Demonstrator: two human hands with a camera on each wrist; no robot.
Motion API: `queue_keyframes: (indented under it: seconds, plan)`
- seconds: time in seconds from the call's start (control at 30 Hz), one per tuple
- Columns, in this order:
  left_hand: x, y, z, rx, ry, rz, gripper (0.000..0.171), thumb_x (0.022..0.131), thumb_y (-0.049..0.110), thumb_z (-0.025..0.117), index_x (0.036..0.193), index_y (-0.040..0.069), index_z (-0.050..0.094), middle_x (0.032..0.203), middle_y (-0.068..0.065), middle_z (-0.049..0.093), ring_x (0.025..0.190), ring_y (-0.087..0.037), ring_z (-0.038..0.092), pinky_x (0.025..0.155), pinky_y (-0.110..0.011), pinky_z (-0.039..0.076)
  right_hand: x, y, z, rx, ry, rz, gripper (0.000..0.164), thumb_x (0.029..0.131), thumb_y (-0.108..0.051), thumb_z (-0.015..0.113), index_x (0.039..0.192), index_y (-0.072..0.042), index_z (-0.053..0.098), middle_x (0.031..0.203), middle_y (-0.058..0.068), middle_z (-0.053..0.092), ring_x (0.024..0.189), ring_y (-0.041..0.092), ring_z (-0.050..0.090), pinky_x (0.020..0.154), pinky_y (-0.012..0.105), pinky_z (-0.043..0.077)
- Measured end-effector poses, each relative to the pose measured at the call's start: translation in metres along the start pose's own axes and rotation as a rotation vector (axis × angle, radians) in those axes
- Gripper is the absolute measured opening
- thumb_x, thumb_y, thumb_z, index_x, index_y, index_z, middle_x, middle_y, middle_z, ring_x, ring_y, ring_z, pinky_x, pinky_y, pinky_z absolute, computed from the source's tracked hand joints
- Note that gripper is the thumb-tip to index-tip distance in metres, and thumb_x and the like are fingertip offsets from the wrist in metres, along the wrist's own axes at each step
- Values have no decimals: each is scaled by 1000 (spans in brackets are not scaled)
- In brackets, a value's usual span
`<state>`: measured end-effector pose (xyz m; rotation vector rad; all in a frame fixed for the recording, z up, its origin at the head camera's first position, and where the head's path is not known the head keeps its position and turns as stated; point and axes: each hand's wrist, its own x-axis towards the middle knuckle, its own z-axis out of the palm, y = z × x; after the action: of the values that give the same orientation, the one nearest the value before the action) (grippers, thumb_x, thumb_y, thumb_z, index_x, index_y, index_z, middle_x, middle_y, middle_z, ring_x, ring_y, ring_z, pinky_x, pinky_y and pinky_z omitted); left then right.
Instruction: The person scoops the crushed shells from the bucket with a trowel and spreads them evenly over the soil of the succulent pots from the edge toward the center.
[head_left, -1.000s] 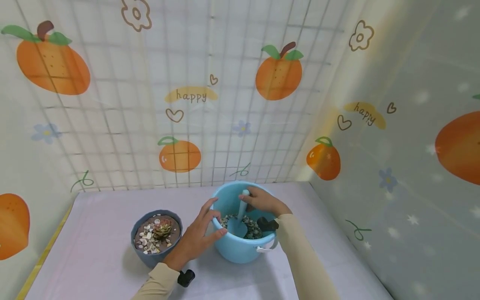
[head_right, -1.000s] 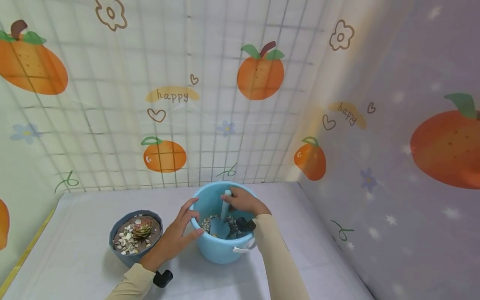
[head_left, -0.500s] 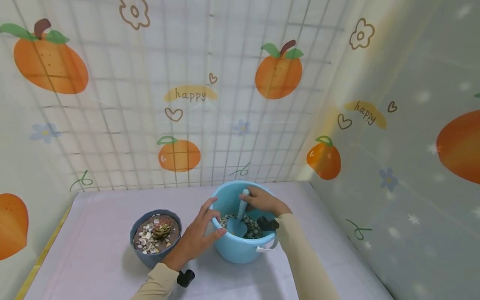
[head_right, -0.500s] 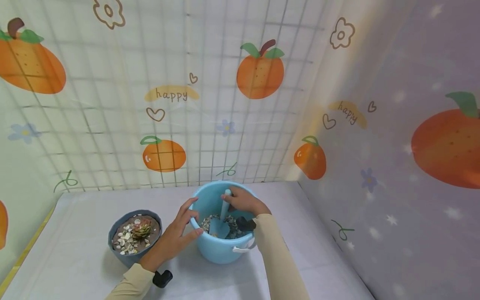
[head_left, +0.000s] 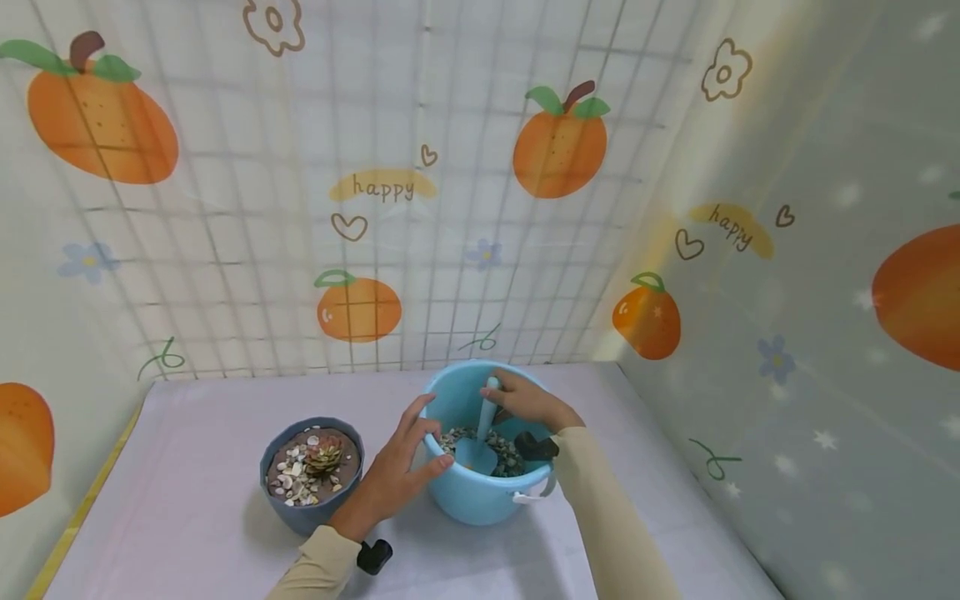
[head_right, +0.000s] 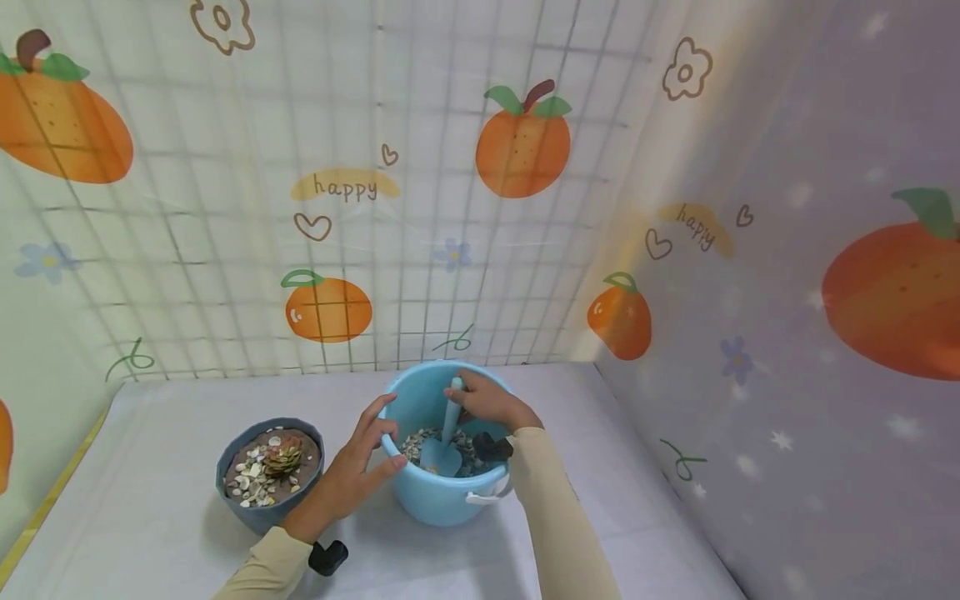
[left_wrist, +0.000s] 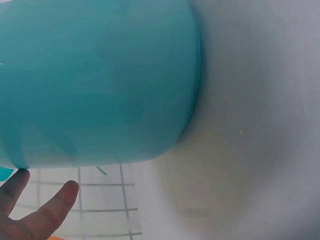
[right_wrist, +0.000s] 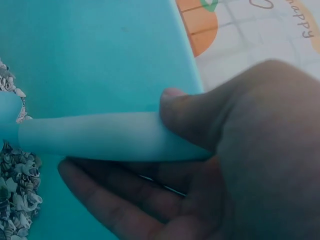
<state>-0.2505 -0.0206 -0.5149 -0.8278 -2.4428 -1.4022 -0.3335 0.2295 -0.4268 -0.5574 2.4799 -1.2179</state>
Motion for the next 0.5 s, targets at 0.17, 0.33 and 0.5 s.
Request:
queue_keyframes:
  seconds: [0.17, 0.33, 0.5]
  plan:
    - [0, -1, 1, -7, 0, 3, 28, 96, 45, 59, 119, 38, 45, 160, 16, 10, 137, -26, 34, 87, -56, 45, 0, 2, 1, 7, 4, 10, 21, 106, -22, 46, 97, -3, 42, 93, 17, 48, 95, 28, 61, 81, 49, 53]
    - [0, 0, 1, -8, 3, 10, 28, 96, 45, 59, 119, 37, 45, 161, 14, 10, 136, -27, 36, 87, -56, 45, 1, 3, 1, 6, 5, 17, 20, 106, -22, 46, 98, -3, 43, 95, 15, 50, 94, 27, 61, 78, 46, 54]
    - [-1, 1, 0, -21, 10, -4, 27, 96, 44, 60, 118, 38, 44, 160, 15, 10, 133, -26, 39, 86, -56, 45, 4, 4, 1, 21, -10, 13, 21, 106, -22, 46, 100, -3, 44, 95, 16, 49, 93, 29, 60, 78, 50, 53]
